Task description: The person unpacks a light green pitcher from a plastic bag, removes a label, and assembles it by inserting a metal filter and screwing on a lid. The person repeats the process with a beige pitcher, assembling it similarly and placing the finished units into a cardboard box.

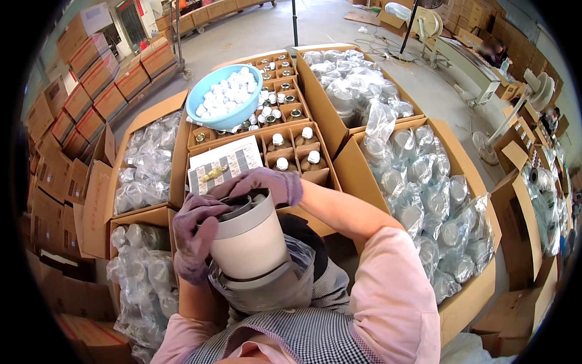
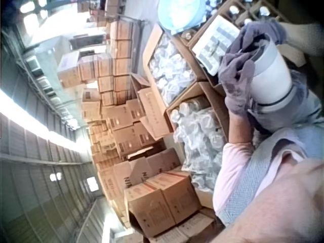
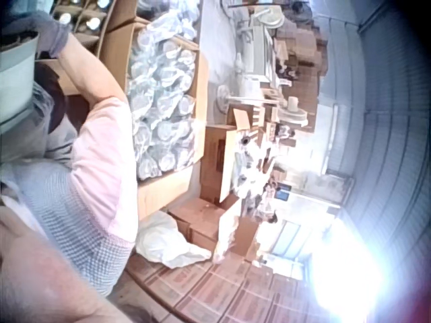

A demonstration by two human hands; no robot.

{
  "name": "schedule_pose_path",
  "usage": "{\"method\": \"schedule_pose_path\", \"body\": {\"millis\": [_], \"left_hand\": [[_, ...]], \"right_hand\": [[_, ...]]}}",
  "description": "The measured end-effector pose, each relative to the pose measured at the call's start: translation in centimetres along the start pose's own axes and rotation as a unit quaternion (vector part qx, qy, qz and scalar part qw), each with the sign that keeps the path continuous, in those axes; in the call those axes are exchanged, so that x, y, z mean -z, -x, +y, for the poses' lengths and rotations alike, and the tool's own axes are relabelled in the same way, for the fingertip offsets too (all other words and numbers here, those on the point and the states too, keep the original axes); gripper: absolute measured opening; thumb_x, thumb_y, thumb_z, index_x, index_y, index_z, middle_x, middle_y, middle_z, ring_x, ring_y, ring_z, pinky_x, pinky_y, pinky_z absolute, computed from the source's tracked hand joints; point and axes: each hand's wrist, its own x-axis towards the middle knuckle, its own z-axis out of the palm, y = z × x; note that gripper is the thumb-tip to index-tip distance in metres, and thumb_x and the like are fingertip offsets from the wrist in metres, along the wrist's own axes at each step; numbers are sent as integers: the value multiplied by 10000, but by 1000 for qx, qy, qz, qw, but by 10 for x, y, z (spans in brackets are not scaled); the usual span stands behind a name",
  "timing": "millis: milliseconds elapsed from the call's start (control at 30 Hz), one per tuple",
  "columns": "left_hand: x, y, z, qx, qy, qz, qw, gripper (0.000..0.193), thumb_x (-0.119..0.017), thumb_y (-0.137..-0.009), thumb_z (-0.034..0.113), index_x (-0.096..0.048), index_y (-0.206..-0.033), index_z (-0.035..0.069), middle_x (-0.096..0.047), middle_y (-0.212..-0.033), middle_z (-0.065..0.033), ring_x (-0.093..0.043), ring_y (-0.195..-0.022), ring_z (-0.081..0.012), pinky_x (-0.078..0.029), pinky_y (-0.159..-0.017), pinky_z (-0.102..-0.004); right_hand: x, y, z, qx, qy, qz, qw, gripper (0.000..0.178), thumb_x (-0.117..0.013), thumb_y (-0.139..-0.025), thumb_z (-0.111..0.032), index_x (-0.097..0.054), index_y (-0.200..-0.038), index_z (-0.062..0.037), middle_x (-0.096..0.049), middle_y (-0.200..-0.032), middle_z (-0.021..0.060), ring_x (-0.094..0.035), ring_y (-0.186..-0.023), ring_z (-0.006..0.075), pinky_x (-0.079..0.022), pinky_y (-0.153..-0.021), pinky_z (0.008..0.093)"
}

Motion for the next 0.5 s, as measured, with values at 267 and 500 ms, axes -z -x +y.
{"method": "schedule_pose_path", "body": {"millis": [267,500], "left_hand": [[-30,1,-76,-83,326,-24,941,618,-351,-1039,469,-662,-966,-60,-645,-993,-227,-586,-960,-335,-433,-979,-487],[5,-3,-38,-30,216,-69,973,496,-476,-1002,376,-681,-1161,-46,-675,-1107,-176,-552,-1160,-299,-382,-1068,-431]], "right_hand": [[-14,29,-60,-167,160,139,963,349,-456,-1024,-182,-652,-1223,28,-636,-1306,169,-558,-1279,261,-408,-1087,355],[-29,25,-43,-25,87,223,971,876,-337,-944,-700,-711,-1072,82,-688,-1139,262,-631,-1131,406,-428,-1062,470]]}}
